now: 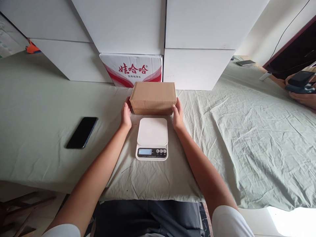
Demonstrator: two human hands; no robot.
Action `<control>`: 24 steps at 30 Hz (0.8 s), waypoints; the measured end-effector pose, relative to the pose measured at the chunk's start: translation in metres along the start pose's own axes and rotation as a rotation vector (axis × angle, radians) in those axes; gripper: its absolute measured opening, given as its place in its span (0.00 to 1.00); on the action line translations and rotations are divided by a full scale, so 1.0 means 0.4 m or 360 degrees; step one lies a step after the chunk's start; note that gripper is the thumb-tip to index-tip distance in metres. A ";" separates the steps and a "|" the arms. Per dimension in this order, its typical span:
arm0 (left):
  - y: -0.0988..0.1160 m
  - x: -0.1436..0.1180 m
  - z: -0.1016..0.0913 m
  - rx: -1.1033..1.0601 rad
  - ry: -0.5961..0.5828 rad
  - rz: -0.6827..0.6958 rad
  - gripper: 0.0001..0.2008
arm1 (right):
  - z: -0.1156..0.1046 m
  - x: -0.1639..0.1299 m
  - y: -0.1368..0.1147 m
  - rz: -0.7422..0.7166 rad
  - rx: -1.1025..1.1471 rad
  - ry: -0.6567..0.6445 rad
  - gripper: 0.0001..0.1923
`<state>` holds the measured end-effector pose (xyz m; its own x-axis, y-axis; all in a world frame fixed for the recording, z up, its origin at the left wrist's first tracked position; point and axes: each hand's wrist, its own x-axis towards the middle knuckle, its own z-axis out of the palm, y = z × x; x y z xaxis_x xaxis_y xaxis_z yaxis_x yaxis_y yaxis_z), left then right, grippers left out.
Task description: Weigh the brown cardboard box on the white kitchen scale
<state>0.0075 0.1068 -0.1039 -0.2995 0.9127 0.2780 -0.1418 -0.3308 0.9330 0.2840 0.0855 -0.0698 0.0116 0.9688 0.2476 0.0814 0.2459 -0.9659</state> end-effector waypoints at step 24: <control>0.001 0.004 -0.002 0.0026 -0.0043 0.0037 0.41 | -0.085 -0.376 -0.108 -0.0401 -0.1283 -0.0852 0.57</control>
<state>0.0061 0.1081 -0.1033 -0.2767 0.9110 0.3058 -0.1194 -0.3484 0.9297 0.3128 -0.0718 -0.0629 -0.5337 0.8264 0.1796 0.6737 0.5439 -0.5004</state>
